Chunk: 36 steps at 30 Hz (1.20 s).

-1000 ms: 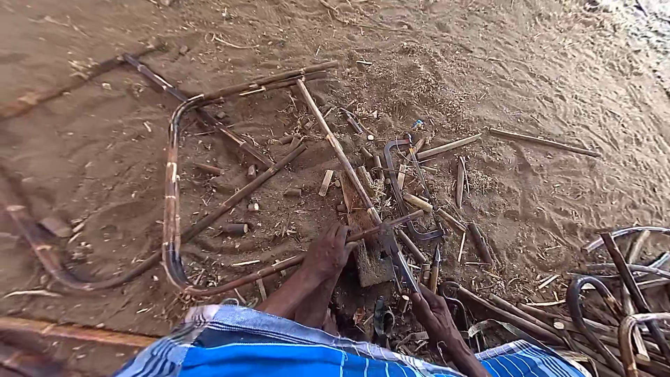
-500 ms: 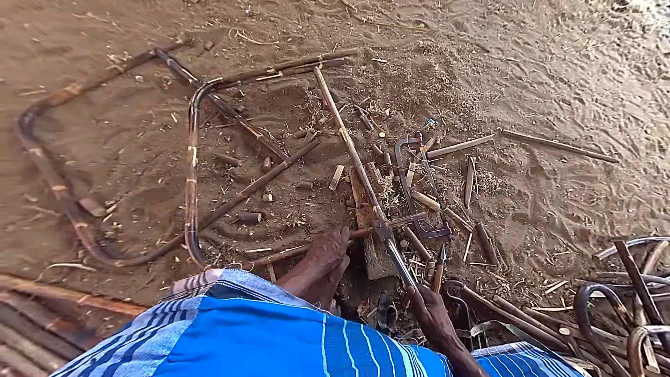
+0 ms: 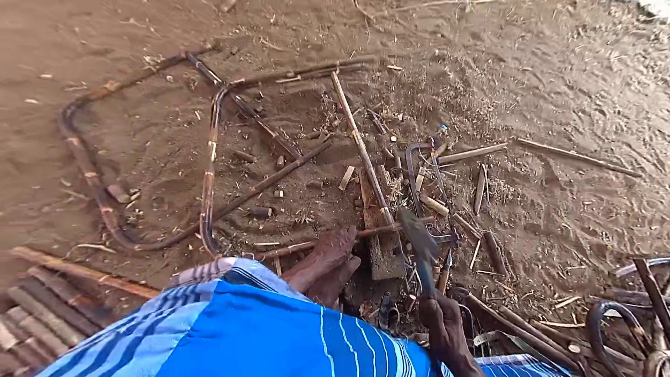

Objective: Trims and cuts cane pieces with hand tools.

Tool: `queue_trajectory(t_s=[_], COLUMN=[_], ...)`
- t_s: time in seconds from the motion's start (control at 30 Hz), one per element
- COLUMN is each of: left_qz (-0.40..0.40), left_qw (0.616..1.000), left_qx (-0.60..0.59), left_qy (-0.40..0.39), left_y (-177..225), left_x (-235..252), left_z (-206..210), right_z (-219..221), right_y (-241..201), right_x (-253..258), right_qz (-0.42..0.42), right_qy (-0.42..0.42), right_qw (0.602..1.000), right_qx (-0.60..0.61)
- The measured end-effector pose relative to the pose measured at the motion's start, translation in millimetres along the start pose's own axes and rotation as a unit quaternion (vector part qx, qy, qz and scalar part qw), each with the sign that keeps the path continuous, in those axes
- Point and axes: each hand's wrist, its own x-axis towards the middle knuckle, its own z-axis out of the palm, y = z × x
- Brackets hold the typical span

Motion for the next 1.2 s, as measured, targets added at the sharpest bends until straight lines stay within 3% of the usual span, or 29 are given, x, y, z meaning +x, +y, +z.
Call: queue_trajectory(t_s=[0.07,0.17,0.2,0.27,0.33,0.4,0.43,0.47,0.53,0.6,0.67,0.73,0.77,0.83,0.87,0.9,1.0,1.07,1.1,1.13,1.2], left_qz=[0.005,0.004,-0.001,-0.007,-0.003,-0.001,0.001,0.006,0.005,0.002,0.011,0.006,0.004,0.0,-0.003,-0.004,-0.005,-0.001,0.004,0.006,-0.012], left_qw=[1.0,1.0,1.0,1.0,1.0,1.0,1.0,1.0,1.0,1.0,1.0,1.0,1.0,1.0,1.0,1.0,0.999,1.0,1.0,1.0,1.0], left_qx=[0.008,0.02,0.019,0.014,0.014,0.012,0.009,0.009,0.012,-0.001,-0.009,0.001,0.01,0.019,0.019,0.017,0.011,0.014,0.018,0.018,0.011], left_qy=[0.005,0.005,-0.003,-0.015,-0.018,-0.01,-0.006,-0.004,0.0,-0.011,-0.004,-0.009,-0.015,-0.014,-0.017,-0.018,-0.033,-0.027,-0.005,0.02,-0.011], left_y=[-1,3,3,1,0,-2,0,2,5,2,3,3,5,8,8,6,7,6,5,7,21], left_x=[2,-2,-3,-2,-4,2,-1,-6,-14,-11,-13,-9,-11,-10,-9,-5,-9,-6,-10,-15,-28], left_z=[1,-11,-14,-21,-10,-8,-9,-13,-22,-25,-14,-11,-9,-10,-13,-16,-6,-6,-1,0,-31], right_z=[5,-3,-6,-12,-9,-1,-1,-4,-5,-7,-6,4,8,1,-2,-6,-13,-1,3,-1,-12], right_y=[23,50,40,4,-17,10,32,48,50,20,-5,17,40,69,62,43,-2,31,50,54,13], right_x=[1,14,19,24,12,10,6,7,20,21,9,5,-2,4,11,21,8,1,-6,-8,14], right_qz=[-0.024,0.234,0.268,0.19,0.02,-0.06,-0.009,0.104,0.248,0.183,0.018,-0.032,0.013,0.191,0.241,0.239,0.035,-0.042,-0.011,0.082,0.258], right_qy=[-0.008,-0.127,-0.135,-0.098,-0.032,-0.006,-0.03,-0.088,-0.167,-0.139,-0.051,0.012,0.006,-0.083,-0.098,-0.089,0.022,0.068,0.05,-0.012,-0.12], right_qw=[0.999,0.954,0.944,0.971,0.999,0.998,0.998,0.984,0.944,0.97,0.998,0.998,1.0,0.977,0.963,0.965,0.999,0.995,0.999,0.994,0.948], right_qx=[-0.035,-0.139,-0.137,-0.106,-0.022,-0.015,-0.063,-0.111,-0.137,-0.078,0.015,0.051,0.016,-0.053,-0.065,-0.067,0.018,0.052,-0.006,-0.074,-0.144])
